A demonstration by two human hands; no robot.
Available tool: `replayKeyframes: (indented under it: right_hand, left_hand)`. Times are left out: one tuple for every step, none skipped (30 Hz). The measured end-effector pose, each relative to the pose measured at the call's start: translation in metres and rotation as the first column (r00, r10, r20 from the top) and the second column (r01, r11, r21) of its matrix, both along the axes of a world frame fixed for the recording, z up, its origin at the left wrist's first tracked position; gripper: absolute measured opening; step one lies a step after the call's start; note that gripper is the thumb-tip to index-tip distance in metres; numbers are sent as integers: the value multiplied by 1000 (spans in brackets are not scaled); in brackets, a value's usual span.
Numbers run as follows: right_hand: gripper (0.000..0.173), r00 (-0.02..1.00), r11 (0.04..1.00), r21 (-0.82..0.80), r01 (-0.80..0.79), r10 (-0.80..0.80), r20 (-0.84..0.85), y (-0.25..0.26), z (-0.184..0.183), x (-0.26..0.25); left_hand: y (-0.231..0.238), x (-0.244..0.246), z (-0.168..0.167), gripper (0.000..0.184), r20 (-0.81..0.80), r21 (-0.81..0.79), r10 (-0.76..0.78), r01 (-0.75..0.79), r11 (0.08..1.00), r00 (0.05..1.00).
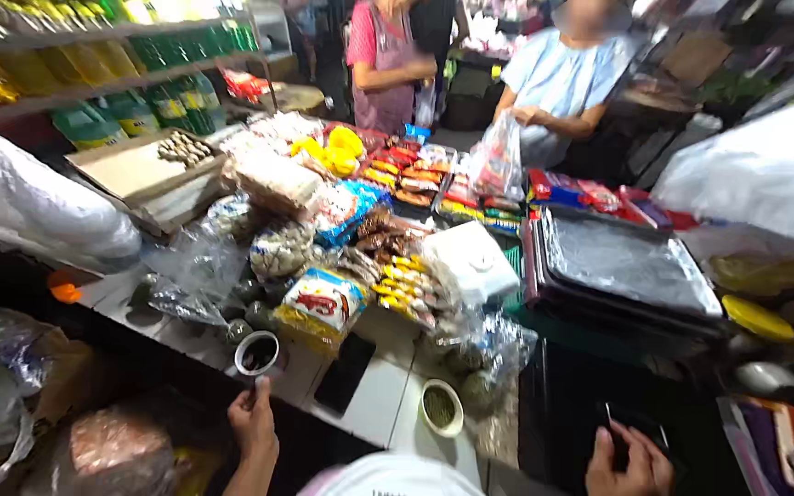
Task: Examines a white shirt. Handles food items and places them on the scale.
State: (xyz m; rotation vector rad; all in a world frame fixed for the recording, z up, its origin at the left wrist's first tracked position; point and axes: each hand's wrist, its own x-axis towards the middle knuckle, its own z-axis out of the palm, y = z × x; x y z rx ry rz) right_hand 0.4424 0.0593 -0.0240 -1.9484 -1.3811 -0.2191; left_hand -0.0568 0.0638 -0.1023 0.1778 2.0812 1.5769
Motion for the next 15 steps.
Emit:
replayKeyframes:
  right_hand:
    - [36, 1000, 999, 39, 3, -2, -13, 2, 3, -2]
    - [37, 1000, 998, 68, -1, 1, -6, 3, 5, -1]
    - [37, 1000, 997, 81, -4, 4, 1, 3, 6, 0]
    - [36, 1000, 996, 92, -8, 7, 4, 1, 8, 1]
    - [34, 1000, 994, 108, -10, 10, 5, 1, 11, 0]
    - [32, 1000, 992, 123, -15, 14, 5, 0, 14, 0]
    - [31, 1000, 990, 139, -19, 19, 4, 0, 17, -1]
    - [29, 1000, 988, 150, -22, 22, 2, 1, 20, -1]
    - [29, 1000, 987, 158, -23, 23, 0, 2, 24, -2]
    - [28, 1000, 986, 163, -22, 22, -3, 2, 27, -2]
    - [27, 1000, 985, 168, -23, 24, -6, 1, 30, -3]
    - [26, 1000, 983, 179, -25, 26, -5, 1, 33, -2]
    - [25, 1000, 982, 189, -28, 29, -5, 1, 35, -2]
    - [25, 999, 980, 197, -31, 33, -4, -2, 37, -1]
    - [24, 999, 979, 200, -33, 35, -6, -5, 39, -1]
  left_hand:
    - [-3, 6, 5, 57, 21, -6, 46, -46, 999, 999]
    - [-7, 14, 10, 57, 50, -16, 63, -62, 998, 997]
    - [-11, 22, 13, 56, 64, -27, 45, -43, 999, 997]
    - [-17, 32, 18, 54, 50, -33, -6, 8, 999, 999]
    - [-22, 44, 23, 52, 1, -37, -108, 108, 993, 994]
    - [-28, 55, 27, 49, -92, -42, -256, 253, 967, 962]
    - [-31, 66, 30, 46, -200, -42, -410, 410, 911, 890]
    - [-29, 76, 33, 42, -310, -52, -535, 548, 835, 786]
    - [-23, 85, 36, 38, -402, -50, -624, 665, 745, 670]
    - [-11, 94, 40, 32, -483, -36, -674, 757, 653, 559]
    - [4, 102, 45, 27, -557, -19, -690, 824, 567, 462]
    - [22, 111, 53, 24, -621, -3, -683, 870, 492, 384]
    - [42, 121, 64, 23, -658, 8, -676, 901, 433, 331]
    - [60, 132, 78, 23, -664, 8, -687, 922, 387, 293]
    - [76, 142, 90, 24, -645, -9, -720, 939, 345, 258]
